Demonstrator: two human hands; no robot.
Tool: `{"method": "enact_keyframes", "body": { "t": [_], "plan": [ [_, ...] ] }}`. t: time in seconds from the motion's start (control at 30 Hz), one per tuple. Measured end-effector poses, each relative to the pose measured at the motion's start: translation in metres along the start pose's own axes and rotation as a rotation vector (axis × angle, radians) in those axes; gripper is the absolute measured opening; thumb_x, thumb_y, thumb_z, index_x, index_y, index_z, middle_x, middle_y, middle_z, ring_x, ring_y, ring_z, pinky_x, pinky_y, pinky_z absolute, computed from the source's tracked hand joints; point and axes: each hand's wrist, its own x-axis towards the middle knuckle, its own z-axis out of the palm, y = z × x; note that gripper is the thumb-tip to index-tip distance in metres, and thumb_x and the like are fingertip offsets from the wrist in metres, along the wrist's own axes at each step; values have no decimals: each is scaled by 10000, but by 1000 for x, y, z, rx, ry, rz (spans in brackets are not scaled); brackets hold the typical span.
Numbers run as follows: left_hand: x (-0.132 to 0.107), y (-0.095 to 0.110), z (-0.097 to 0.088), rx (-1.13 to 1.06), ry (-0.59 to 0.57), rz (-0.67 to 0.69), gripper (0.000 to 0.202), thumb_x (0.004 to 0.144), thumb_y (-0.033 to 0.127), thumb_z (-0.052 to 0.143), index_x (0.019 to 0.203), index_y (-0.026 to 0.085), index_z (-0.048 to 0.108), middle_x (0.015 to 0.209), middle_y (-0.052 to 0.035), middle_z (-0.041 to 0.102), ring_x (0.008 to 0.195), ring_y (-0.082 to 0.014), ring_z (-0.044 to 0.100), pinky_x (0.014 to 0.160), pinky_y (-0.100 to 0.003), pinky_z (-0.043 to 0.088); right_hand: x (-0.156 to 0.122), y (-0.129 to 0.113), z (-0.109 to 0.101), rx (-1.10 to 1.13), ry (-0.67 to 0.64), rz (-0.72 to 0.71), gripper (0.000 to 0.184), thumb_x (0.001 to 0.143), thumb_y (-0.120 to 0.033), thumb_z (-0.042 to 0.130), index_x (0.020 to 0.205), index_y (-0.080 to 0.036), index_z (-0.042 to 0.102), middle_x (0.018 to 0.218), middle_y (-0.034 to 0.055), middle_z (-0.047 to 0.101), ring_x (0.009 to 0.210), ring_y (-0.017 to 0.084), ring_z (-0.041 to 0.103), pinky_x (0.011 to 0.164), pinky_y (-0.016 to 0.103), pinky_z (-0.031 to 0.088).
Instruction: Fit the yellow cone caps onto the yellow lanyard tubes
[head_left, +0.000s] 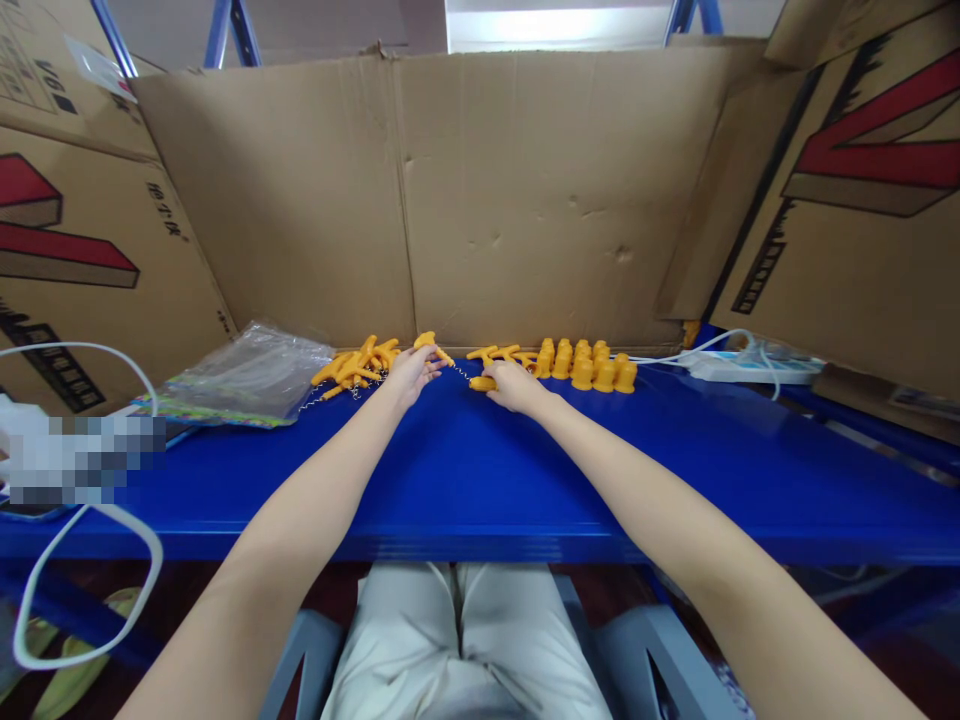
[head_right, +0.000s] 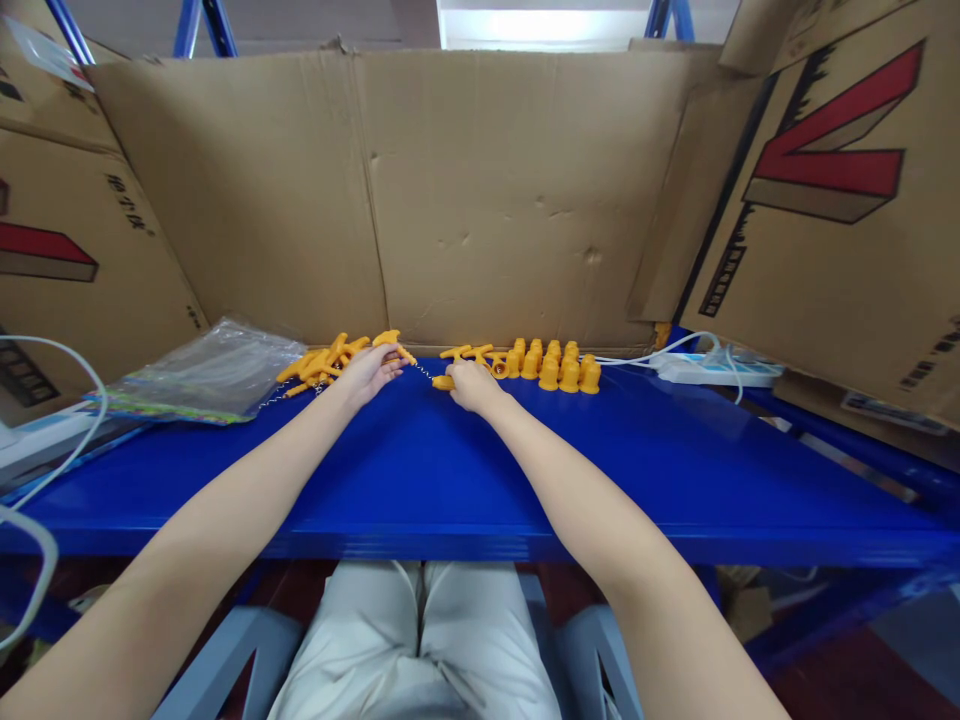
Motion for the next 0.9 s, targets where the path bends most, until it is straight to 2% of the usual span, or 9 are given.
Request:
{"method": "enact_keyframes", "body": {
  "t": [0.2, 0.33, 0.47, 0.53, 0.63, 0.73, 0.83, 0.9],
  "plan": [
    [-2, 1, 0, -13, -44, -21, 91, 819, 106, 583, 901, 142, 567, 583, 18, 601, 525, -101, 637, 535, -193, 457, 0, 2, 1, 50, 1, 13, 252, 811, -131, 621, 1058, -113, 663, 1141, 154, 661, 1088, 264, 612, 916, 356, 448],
    [0, 3, -3, 21, -72, -64, 61, 838, 170, 594, 888, 156, 563, 605, 22, 584, 562, -124, 659, 580, -219, 484, 2, 7, 4, 105, 18, 36, 224, 799, -125, 628, 1019, -126, 673, 1103, 140, 677, 1057, 265, 626, 899, 364, 461],
    [1, 3, -5, 93, -100, -132, 120, 926, 248, 474, 905, 154, 545, 684, -25, 620, 605, -143, 674, 627, -253, 521, 3, 11, 7, 158, 24, 76, 265, 788, -143, 661, 1052, -133, 680, 1112, 133, 684, 1060, 269, 633, 904, 362, 468],
    [2, 0, -5, 189, -116, -162, 141, 944, 201, 407, 954, 141, 534, 742, -52, 641, 598, -132, 667, 630, -249, 528, 4, 11, 7, 178, 23, 94, 279, 786, -153, 673, 1063, -131, 684, 1107, 136, 688, 1057, 274, 637, 905, 367, 473],
    [1, -7, -3, 417, -154, -130, 193, 942, 156, 387, 1092, 121, 504, 842, -74, 653, 572, -109, 648, 543, -204, 493, 5, 12, 10, 199, 40, 66, 280, 778, -137, 677, 1058, -136, 689, 1106, 131, 688, 1065, 271, 634, 919, 374, 472],
    [-3, -14, -4, 683, -207, -39, 414, 923, 210, 468, 1323, 140, 392, 985, -115, 657, 564, -106, 636, 471, -186, 436, 7, 16, 14, 215, 81, 22, 280, 772, -119, 678, 1049, -151, 689, 1126, 123, 677, 1076, 264, 627, 942, 382, 465],
    [-6, -19, -7, 920, -241, 77, 767, 846, 226, 592, 1490, 165, 179, 1065, -149, 652, 640, -133, 651, 557, -222, 481, 9, 22, 19, 234, 122, -2, 280, 772, -121, 683, 1046, -172, 683, 1133, 112, 666, 1071, 255, 625, 950, 394, 464],
    [-5, -20, -11, 1110, -263, 193, 872, 792, 175, 619, 1519, 154, 138, 1117, -162, 641, 784, -175, 675, 704, -275, 521, 11, 26, 23, 247, 143, -18, 284, 774, -127, 687, 1052, -185, 680, 1130, 103, 661, 1072, 246, 622, 961, 398, 459]
  ]
}}
